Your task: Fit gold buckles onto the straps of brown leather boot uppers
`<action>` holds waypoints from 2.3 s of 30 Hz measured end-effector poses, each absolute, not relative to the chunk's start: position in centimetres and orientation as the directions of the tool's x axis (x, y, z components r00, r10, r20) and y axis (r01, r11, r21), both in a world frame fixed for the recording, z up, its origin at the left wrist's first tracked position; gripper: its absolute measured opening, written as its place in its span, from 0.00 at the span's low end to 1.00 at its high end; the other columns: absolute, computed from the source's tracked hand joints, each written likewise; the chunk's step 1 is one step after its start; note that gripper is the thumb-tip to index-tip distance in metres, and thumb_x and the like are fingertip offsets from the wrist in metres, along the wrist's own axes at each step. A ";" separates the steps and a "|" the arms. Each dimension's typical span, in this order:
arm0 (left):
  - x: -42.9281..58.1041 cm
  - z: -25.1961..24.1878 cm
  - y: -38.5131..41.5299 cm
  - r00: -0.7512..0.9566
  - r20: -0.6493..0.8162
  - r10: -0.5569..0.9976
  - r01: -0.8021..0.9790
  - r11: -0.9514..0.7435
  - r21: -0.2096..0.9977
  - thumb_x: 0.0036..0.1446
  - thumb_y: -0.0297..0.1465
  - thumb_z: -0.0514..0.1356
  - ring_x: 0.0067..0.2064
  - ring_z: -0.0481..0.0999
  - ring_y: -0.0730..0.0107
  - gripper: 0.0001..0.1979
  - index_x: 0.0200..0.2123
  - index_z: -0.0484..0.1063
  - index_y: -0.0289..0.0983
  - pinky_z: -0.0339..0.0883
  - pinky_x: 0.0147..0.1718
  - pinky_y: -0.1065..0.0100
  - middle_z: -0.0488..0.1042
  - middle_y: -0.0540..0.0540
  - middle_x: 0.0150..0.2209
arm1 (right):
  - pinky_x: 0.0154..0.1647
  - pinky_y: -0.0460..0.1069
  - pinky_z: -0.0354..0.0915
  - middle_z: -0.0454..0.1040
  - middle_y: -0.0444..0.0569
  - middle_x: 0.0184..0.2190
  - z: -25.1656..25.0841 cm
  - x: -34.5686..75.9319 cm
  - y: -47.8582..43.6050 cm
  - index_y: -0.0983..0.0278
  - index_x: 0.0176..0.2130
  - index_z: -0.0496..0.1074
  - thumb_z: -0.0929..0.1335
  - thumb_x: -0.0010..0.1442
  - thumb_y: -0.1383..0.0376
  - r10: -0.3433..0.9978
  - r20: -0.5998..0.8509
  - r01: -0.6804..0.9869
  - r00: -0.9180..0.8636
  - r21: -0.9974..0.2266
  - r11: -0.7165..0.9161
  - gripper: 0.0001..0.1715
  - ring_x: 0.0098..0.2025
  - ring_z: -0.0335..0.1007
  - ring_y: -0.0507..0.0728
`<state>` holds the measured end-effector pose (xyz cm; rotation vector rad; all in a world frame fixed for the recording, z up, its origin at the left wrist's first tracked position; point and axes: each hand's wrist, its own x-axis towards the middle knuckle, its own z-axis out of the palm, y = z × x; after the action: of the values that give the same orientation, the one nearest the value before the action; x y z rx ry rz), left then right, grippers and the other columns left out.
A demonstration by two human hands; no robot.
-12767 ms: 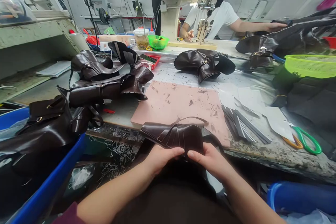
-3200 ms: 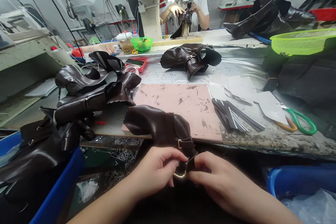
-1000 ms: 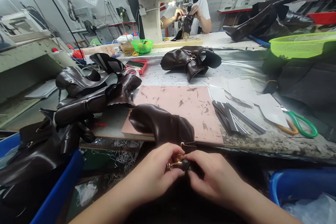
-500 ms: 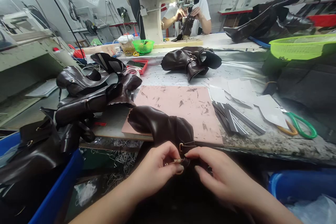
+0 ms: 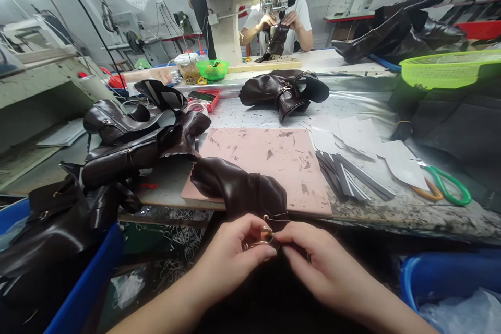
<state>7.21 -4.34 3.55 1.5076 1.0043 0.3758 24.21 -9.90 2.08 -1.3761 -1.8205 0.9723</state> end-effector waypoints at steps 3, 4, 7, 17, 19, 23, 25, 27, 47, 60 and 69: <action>7.5 3.4 -4.3 0.544 -0.357 0.759 0.334 0.195 0.922 0.46 0.28 0.60 0.27 0.67 0.76 0.08 0.33 0.67 0.36 0.61 0.28 0.73 0.68 0.54 0.24 | 0.38 0.50 0.66 0.72 0.49 0.35 1.9 23.9 -10.1 0.64 0.39 0.70 0.68 0.50 0.71 0.968 0.085 0.560 -0.236 -0.802 0.207 0.13 0.37 0.69 0.56; 7.6 3.4 -4.2 0.541 -0.368 0.756 0.316 0.222 0.922 0.46 0.28 0.60 0.27 0.67 0.76 0.09 0.33 0.67 0.35 0.62 0.28 0.73 0.68 0.54 0.23 | 0.37 0.50 0.67 0.72 0.49 0.34 1.8 23.7 -10.1 0.64 0.38 0.70 0.69 0.49 0.71 0.971 0.111 0.592 -0.213 -0.776 0.219 0.14 0.36 0.68 0.56; 7.7 3.5 -4.1 0.547 -0.380 0.746 0.264 0.277 0.924 0.46 0.28 0.60 0.27 0.67 0.76 0.10 0.34 0.66 0.35 0.62 0.28 0.72 0.68 0.54 0.23 | 0.31 0.50 0.67 0.72 0.48 0.29 1.3 23.4 -10.1 0.65 0.35 0.71 0.68 0.48 0.73 0.958 0.246 0.650 -0.151 -0.705 0.283 0.11 0.31 0.68 0.55; 7.0 3.7 -4.1 0.629 -0.238 0.740 0.445 -0.091 0.891 0.49 0.24 0.57 0.33 0.69 0.74 0.11 0.38 0.68 0.39 0.63 0.34 0.73 0.71 0.52 0.31 | 0.30 0.49 0.66 0.73 0.49 0.28 1.2 23.2 -10.1 0.66 0.35 0.69 0.61 0.51 0.73 0.940 0.325 0.675 -0.102 -0.672 0.305 0.12 0.29 0.69 0.55; 7.1 3.4 -4.4 0.616 -0.198 0.763 0.487 -0.171 0.856 0.49 0.25 0.57 0.33 0.70 0.75 0.09 0.36 0.67 0.40 0.64 0.33 0.74 0.71 0.53 0.32 | 0.30 0.50 0.66 0.73 0.49 0.28 1.1 23.3 -10.1 0.66 0.34 0.69 0.60 0.53 0.73 0.938 0.327 0.682 -0.115 -0.661 0.314 0.12 0.29 0.69 0.55; 7.4 3.4 -4.5 0.583 -0.178 0.793 0.518 -0.195 0.833 0.48 0.25 0.58 0.30 0.69 0.76 0.06 0.32 0.66 0.39 0.63 0.30 0.75 0.71 0.54 0.29 | 0.30 0.50 0.66 0.73 0.49 0.28 1.0 23.3 -10.2 0.66 0.35 0.69 0.59 0.54 0.73 0.929 0.349 0.690 -0.120 -0.643 0.331 0.13 0.29 0.68 0.55; 7.5 3.5 -4.3 0.591 -0.218 0.777 0.484 -0.124 0.866 0.47 0.25 0.59 0.29 0.68 0.76 0.07 0.31 0.66 0.38 0.63 0.29 0.75 0.70 0.54 0.28 | 0.30 0.50 0.67 0.73 0.49 0.28 1.0 23.2 -10.1 0.66 0.36 0.70 0.59 0.53 0.73 0.926 0.357 0.687 -0.125 -0.642 0.341 0.13 0.29 0.68 0.55; 7.5 3.6 -4.2 0.600 -0.262 0.756 0.432 -0.031 0.901 0.47 0.25 0.59 0.30 0.68 0.76 0.06 0.30 0.66 0.37 0.63 0.29 0.75 0.69 0.54 0.27 | 0.29 0.50 0.67 0.73 0.49 0.28 1.1 23.2 -10.1 0.66 0.36 0.70 0.59 0.53 0.73 0.926 0.353 0.687 -0.136 -0.640 0.345 0.13 0.29 0.68 0.55; 7.5 3.2 -4.0 0.563 -0.339 0.754 0.264 0.225 0.938 0.47 0.21 0.57 0.31 0.69 0.76 0.11 0.34 0.61 0.37 0.65 0.31 0.72 0.68 0.53 0.29 | 0.37 0.47 0.63 0.70 0.44 0.34 2.2 23.8 -9.9 0.60 0.38 0.64 0.60 0.52 0.75 0.976 -0.009 0.508 -0.217 -0.855 0.105 0.14 0.35 0.66 0.53; 7.5 3.0 -4.7 0.611 -0.038 0.790 0.515 -0.360 0.778 0.54 0.23 0.50 0.33 0.71 0.74 0.09 0.34 0.68 0.39 0.63 0.34 0.73 0.72 0.51 0.32 | 0.39 0.47 0.64 0.69 0.45 0.36 2.8 24.4 -9.7 0.60 0.38 0.62 0.59 0.55 0.75 0.961 -0.065 0.485 -0.270 -0.871 0.077 0.12 0.37 0.66 0.53; 7.7 3.1 -4.8 0.581 -0.136 0.803 0.493 -0.215 0.843 0.57 0.32 0.52 0.26 0.69 0.74 0.07 0.33 0.68 0.37 0.62 0.27 0.74 0.70 0.51 0.25 | 0.32 0.46 0.65 0.70 0.43 0.32 2.4 24.5 -10.0 0.61 0.39 0.63 0.65 0.54 0.70 0.968 -0.114 0.429 -0.223 -0.903 -0.008 0.12 0.32 0.67 0.52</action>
<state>7.71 -4.76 3.07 1.8732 1.0480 0.4139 24.52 -9.99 2.41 -1.4546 -1.6954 1.2007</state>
